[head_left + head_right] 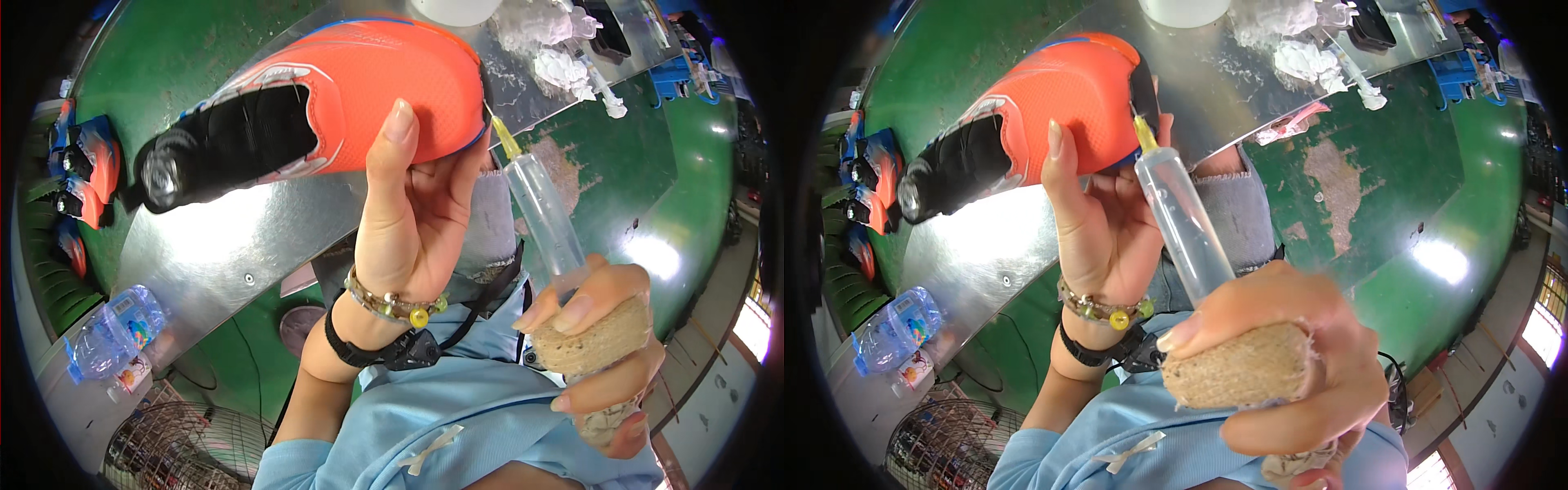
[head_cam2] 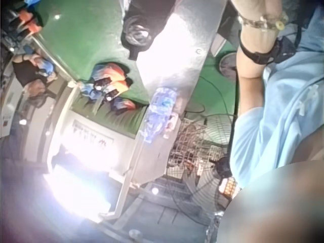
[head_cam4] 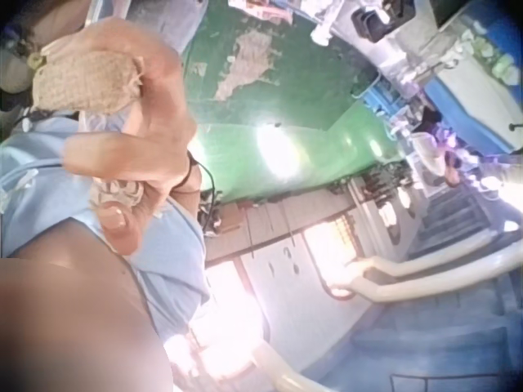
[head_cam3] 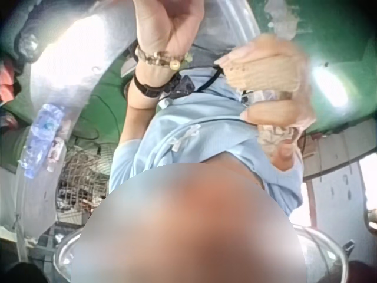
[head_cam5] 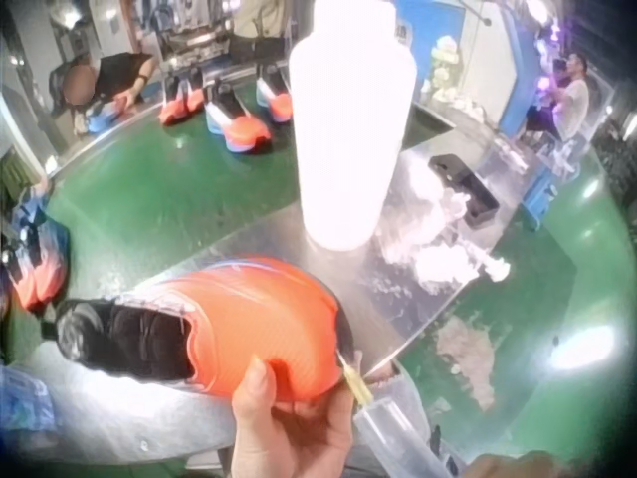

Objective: Applying glue to the edges of athletic shoes using a syringe and a glue dispenser bottle.

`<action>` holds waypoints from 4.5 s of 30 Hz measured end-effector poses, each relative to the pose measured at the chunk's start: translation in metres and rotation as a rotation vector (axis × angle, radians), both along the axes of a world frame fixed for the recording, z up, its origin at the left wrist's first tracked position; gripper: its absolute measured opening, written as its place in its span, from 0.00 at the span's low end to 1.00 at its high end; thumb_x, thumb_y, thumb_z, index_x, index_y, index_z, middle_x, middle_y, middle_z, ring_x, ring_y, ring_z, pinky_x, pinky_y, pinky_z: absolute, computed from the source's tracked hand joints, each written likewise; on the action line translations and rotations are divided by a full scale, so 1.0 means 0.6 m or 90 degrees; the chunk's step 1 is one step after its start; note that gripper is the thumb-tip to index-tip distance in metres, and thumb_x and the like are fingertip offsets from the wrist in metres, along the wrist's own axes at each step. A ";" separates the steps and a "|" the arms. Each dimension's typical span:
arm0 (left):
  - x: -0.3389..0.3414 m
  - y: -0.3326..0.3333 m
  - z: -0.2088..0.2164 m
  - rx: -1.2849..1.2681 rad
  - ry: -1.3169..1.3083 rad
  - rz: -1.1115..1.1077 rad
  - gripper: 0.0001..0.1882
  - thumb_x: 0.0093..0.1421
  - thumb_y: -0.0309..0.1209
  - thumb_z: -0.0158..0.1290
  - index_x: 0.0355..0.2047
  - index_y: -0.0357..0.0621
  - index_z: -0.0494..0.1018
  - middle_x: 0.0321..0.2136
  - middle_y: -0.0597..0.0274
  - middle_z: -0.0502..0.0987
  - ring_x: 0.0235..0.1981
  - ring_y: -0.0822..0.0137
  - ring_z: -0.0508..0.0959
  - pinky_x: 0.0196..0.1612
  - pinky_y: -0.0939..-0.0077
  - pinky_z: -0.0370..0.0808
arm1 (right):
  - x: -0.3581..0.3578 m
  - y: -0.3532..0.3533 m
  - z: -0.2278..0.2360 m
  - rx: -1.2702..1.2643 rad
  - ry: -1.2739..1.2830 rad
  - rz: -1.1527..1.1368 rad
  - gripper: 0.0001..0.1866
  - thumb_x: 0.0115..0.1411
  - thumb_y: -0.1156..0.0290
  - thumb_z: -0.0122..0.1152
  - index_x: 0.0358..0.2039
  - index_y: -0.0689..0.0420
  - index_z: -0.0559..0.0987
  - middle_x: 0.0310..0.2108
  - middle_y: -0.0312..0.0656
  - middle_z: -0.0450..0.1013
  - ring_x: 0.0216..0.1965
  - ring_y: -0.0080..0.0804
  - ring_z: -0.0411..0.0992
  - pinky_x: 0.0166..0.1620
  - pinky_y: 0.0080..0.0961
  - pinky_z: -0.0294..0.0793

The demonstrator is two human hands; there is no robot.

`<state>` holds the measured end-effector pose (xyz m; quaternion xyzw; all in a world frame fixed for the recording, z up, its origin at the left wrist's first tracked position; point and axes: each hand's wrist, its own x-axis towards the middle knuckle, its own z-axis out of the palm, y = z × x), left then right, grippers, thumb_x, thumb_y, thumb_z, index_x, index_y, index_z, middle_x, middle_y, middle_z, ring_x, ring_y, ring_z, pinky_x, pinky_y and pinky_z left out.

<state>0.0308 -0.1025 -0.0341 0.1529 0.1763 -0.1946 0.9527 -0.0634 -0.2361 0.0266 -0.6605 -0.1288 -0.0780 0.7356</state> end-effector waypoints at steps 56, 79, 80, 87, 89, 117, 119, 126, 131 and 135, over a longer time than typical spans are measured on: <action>0.647 0.008 -0.120 0.293 -0.070 -0.044 0.41 0.59 0.54 0.49 0.57 0.28 0.54 0.54 0.37 0.65 0.54 0.50 0.70 0.58 0.58 0.68 | 0.136 -0.149 -0.082 0.365 0.136 -0.332 0.23 0.61 0.52 0.35 0.20 0.56 0.66 0.48 0.54 0.62 0.38 0.46 0.67 0.44 0.38 0.65; -0.279 0.405 0.013 0.651 0.171 -0.064 0.26 0.58 0.37 0.54 0.55 0.40 0.64 0.48 0.57 0.74 0.47 0.56 0.75 0.50 0.63 0.73 | 0.156 -0.129 -0.100 -0.197 -0.065 -0.178 0.11 0.52 0.67 0.51 0.24 0.62 0.74 0.41 0.51 0.68 0.39 0.39 0.67 0.45 0.30 0.65; -0.297 0.422 0.010 0.756 0.174 -0.092 0.27 0.58 0.39 0.55 0.55 0.41 0.65 0.48 0.58 0.75 0.46 0.54 0.75 0.49 0.61 0.74 | 0.163 -0.125 -0.114 -0.125 -0.076 -0.185 0.16 0.58 0.62 0.45 0.26 0.63 0.73 0.38 0.46 0.69 0.40 0.37 0.67 0.45 0.31 0.64; -0.159 0.460 0.025 0.934 -0.098 0.216 0.18 0.57 0.33 0.57 0.43 0.33 0.70 0.36 0.60 0.76 0.33 0.70 0.77 0.35 0.78 0.75 | 0.129 -0.114 -0.119 0.018 0.030 -0.394 0.17 0.65 0.60 0.40 0.33 0.63 0.69 0.43 0.51 0.64 0.46 0.58 0.67 0.52 0.53 0.65; -0.073 0.426 0.043 0.946 -0.324 0.275 0.20 0.57 0.35 0.57 0.43 0.33 0.69 0.34 0.59 0.77 0.32 0.69 0.78 0.34 0.76 0.76 | 0.121 -0.094 -0.091 0.110 -0.003 -0.320 0.18 0.64 0.58 0.42 0.32 0.61 0.70 0.44 0.50 0.63 0.45 0.58 0.67 0.50 0.52 0.67; 0.143 0.195 0.149 0.906 -1.075 0.129 0.50 0.39 0.66 0.61 0.43 0.28 0.65 0.33 0.45 0.75 0.32 0.54 0.79 0.37 0.66 0.78 | 0.120 -0.020 0.082 0.356 0.117 0.224 0.21 0.59 0.51 0.55 0.24 0.58 0.69 0.20 0.55 0.68 0.16 0.40 0.69 0.21 0.26 0.72; 0.143 0.195 0.145 0.911 -0.983 0.135 0.49 0.39 0.66 0.60 0.43 0.29 0.65 0.33 0.44 0.75 0.32 0.55 0.79 0.37 0.67 0.77 | 0.120 -0.016 0.065 0.388 0.070 0.208 0.22 0.58 0.50 0.52 0.21 0.57 0.69 0.21 0.56 0.68 0.16 0.42 0.69 0.22 0.28 0.73; 0.150 0.211 0.128 1.028 -0.890 0.226 0.46 0.50 0.67 0.49 0.51 0.37 0.57 0.36 0.41 0.74 0.33 0.56 0.78 0.39 0.67 0.75 | 0.117 0.014 0.006 0.464 -0.001 0.165 0.30 0.58 0.44 0.45 0.12 0.57 0.70 0.26 0.60 0.67 0.19 0.48 0.70 0.24 0.35 0.75; 0.181 0.227 0.108 0.913 -1.009 0.263 0.40 0.55 0.60 0.49 0.54 0.42 0.52 0.37 0.33 0.72 0.33 0.54 0.77 0.35 0.67 0.75 | 0.121 0.035 -0.031 0.491 -0.005 0.159 0.36 0.58 0.40 0.40 0.06 0.56 0.71 0.30 0.63 0.67 0.21 0.53 0.71 0.25 0.40 0.77; 0.183 0.244 0.093 0.981 -0.934 0.331 0.40 0.54 0.59 0.52 0.50 0.34 0.58 0.39 0.42 0.72 0.37 0.55 0.76 0.42 0.65 0.72 | 0.132 0.035 -0.058 0.464 -0.020 0.215 0.33 0.61 0.44 0.37 0.08 0.54 0.72 0.35 0.59 0.65 0.25 0.51 0.72 0.28 0.37 0.76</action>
